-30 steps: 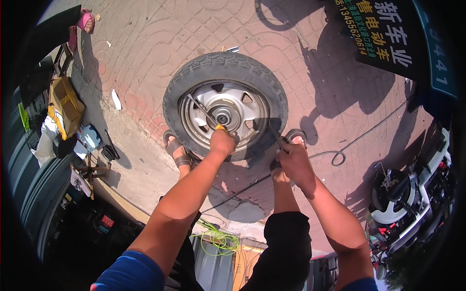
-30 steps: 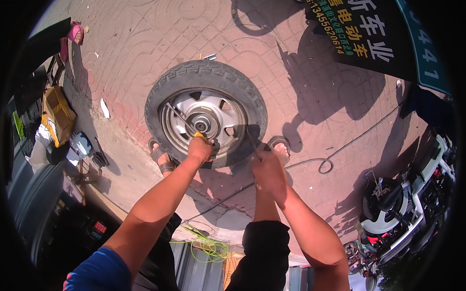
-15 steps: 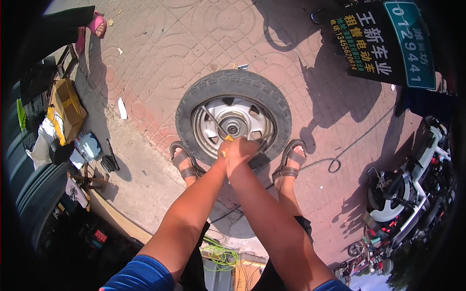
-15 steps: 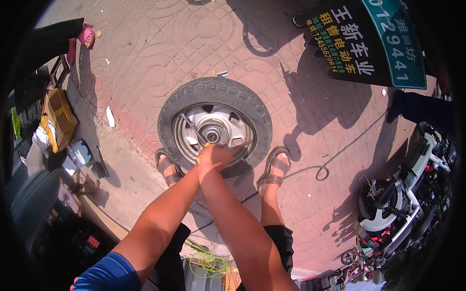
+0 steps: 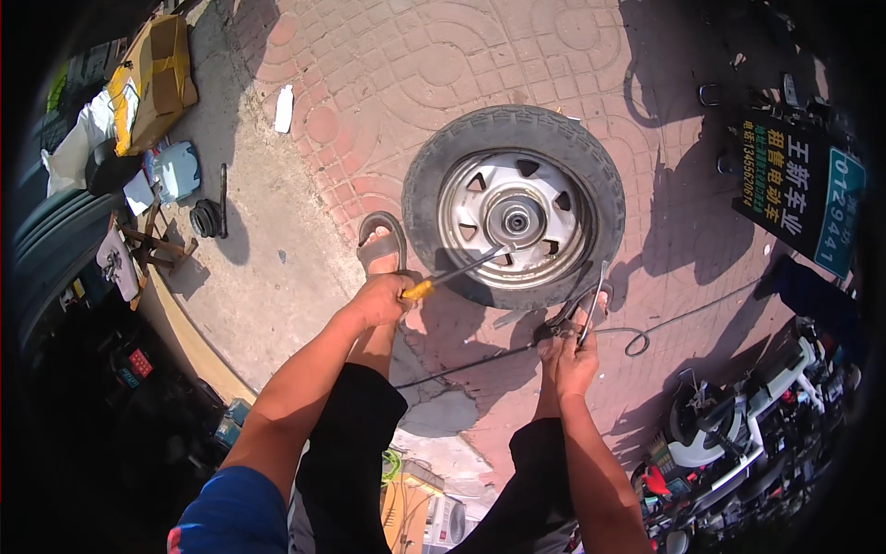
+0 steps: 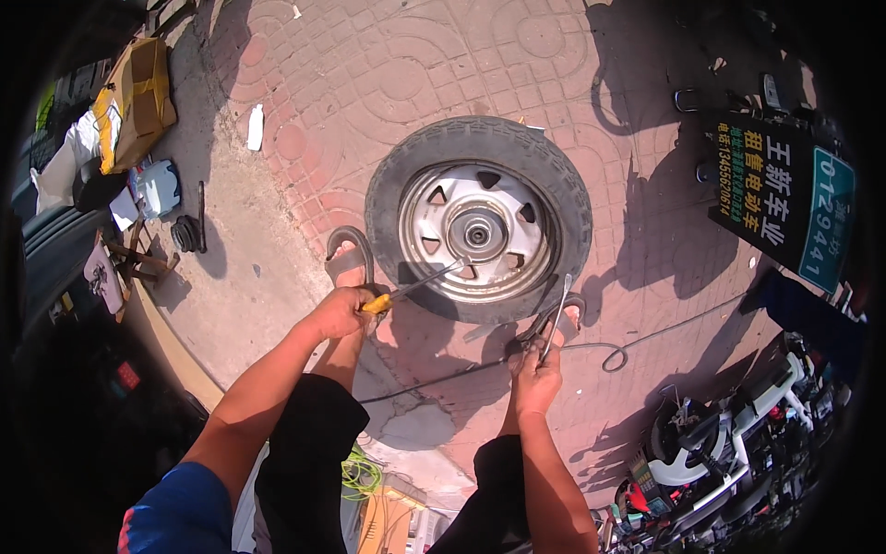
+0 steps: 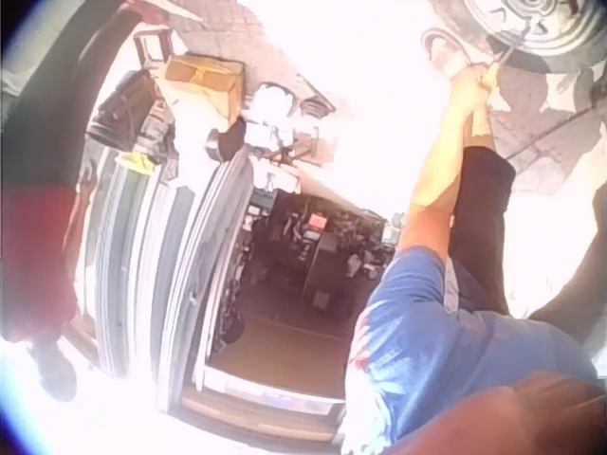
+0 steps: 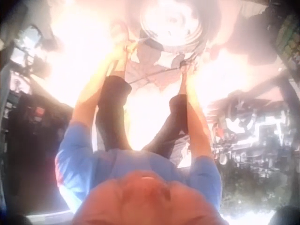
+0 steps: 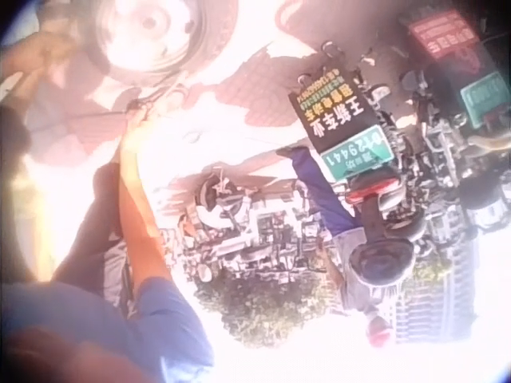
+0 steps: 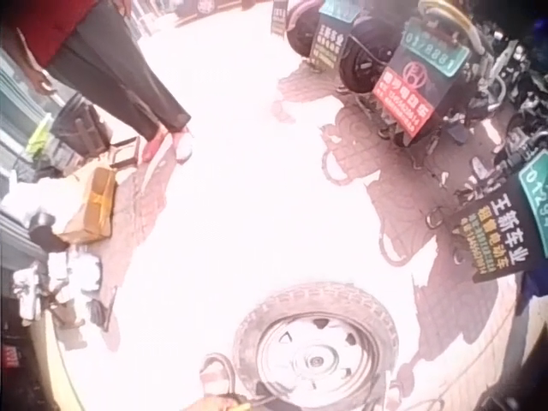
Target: The person uses a screwdriver to pry a tire off a wheel rim. They pull out the inner tube from inside the tire and then remove the tire completely from the rim by hand.
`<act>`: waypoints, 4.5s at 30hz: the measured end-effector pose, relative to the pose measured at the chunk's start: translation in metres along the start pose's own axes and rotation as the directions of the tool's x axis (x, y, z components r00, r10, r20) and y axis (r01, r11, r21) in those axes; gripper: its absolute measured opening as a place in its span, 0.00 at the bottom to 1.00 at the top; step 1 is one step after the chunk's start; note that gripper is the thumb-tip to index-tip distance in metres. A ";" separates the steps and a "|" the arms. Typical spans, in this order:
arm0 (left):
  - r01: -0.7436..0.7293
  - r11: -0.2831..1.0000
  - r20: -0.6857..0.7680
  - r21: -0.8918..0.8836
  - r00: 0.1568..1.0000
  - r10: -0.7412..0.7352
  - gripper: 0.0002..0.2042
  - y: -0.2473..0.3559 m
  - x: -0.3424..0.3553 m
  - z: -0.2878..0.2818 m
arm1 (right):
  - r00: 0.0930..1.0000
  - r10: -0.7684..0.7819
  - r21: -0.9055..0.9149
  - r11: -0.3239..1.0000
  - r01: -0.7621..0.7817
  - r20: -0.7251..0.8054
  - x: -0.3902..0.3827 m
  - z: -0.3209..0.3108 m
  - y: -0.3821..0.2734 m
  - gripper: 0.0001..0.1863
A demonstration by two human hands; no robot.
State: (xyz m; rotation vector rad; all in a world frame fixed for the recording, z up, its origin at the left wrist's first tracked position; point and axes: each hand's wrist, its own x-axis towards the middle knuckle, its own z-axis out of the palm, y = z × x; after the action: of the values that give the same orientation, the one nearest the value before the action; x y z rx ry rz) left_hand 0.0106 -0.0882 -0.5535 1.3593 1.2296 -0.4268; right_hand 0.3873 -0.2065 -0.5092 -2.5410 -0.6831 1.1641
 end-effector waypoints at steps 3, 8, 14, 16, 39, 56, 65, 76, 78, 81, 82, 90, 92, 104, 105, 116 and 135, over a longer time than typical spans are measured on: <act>0.181 0.882 -0.134 -0.434 0.955 -0.263 0.09 -0.047 -0.037 -0.039 | 0.981 0.134 0.281 0.955 -0.090 -0.138 0.093 0.013 -0.012 0.11; 0.306 0.932 -0.708 -0.196 0.613 -0.351 0.22 -0.090 0.024 -0.091 | 0.939 -0.026 -0.033 0.999 0.016 -0.343 0.225 0.013 -0.042 0.17; 0.029 0.864 -0.554 -0.503 0.757 -0.347 0.36 -0.012 0.132 -0.042 | 0.953 -0.002 -0.060 0.998 -0.017 -0.302 0.256 0.014 -0.021 0.19; 0.018 0.596 -0.360 -0.803 0.783 -0.508 0.43 -0.028 0.141 -0.019 | 0.974 0.030 -0.003 0.999 -0.032 -0.226 0.250 0.042 -0.026 0.20; -0.016 0.998 -0.526 0.059 0.850 0.045 0.38 0.304 -0.019 -0.150 | 0.797 -0.381 0.227 0.924 0.308 0.468 -0.045 -0.161 -0.184 0.35; 0.119 0.977 -0.560 0.175 0.828 -0.001 0.32 0.361 -0.003 -0.133 | 0.677 -0.353 -0.515 0.453 0.727 0.646 0.010 -0.176 -0.286 0.24; -0.166 0.978 -0.424 0.123 0.883 0.203 0.59 0.371 0.001 -0.130 | 0.867 -0.496 0.135 0.864 0.486 0.055 0.060 -0.024 -0.097 0.18; -0.130 0.975 -0.479 -0.179 0.877 0.029 0.40 0.326 -0.037 -0.104 | 0.888 -0.389 0.415 0.870 0.266 0.247 -0.084 -0.119 -0.122 0.27; -0.025 0.992 -0.453 -0.127 0.891 -0.035 0.38 0.355 -0.038 -0.102 | 0.863 -0.398 0.372 0.887 0.275 0.310 -0.077 -0.165 -0.140 0.30; -0.020 0.997 -0.510 -0.071 0.860 -0.019 0.40 0.365 -0.034 -0.093 | 0.815 -0.449 0.077 0.888 0.454 0.366 -0.070 -0.194 -0.155 0.28; -0.011 0.999 -0.534 -0.040 0.845 -0.012 0.44 0.365 -0.030 -0.094 | 0.790 -0.476 0.006 0.858 0.514 0.386 -0.064 -0.195 -0.158 0.28; -0.065 0.974 -0.583 0.217 0.792 0.183 0.45 0.381 -0.017 -0.099 | 0.739 -0.474 -0.345 0.673 0.654 0.478 -0.042 -0.224 -0.238 0.31; -0.025 0.983 -0.582 0.183 0.803 0.129 0.42 0.397 -0.017 -0.092 | 0.785 -0.355 -0.530 0.590 0.609 0.507 -0.040 -0.222 -0.268 0.26; -0.149 0.988 -0.448 -0.038 0.886 0.117 0.52 0.345 -0.011 -0.149 | 0.536 -0.696 -0.188 0.515 0.836 0.477 0.076 -0.130 -0.149 0.26; -0.174 0.983 -0.447 0.058 0.876 0.182 0.57 0.343 -0.010 -0.147 | 0.526 -0.692 -0.173 0.515 0.840 0.494 0.084 -0.096 -0.131 0.26; -0.244 0.952 -0.692 -0.185 0.720 0.050 0.47 0.292 -0.031 -0.078 | 0.688 0.044 0.466 0.704 -0.536 0.725 0.019 -0.057 -0.095 0.19; -0.223 0.794 -0.685 -0.565 0.664 -0.301 0.35 0.286 -0.029 -0.038 | 0.689 -0.310 -0.179 0.822 0.540 0.655 -0.057 -0.146 -0.153 0.35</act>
State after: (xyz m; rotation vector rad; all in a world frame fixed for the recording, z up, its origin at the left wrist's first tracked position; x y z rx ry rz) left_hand 0.2226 0.0053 -0.3786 0.9141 1.8729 0.5829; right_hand 0.4199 -0.1111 -0.3141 -2.0065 -1.6978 1.7944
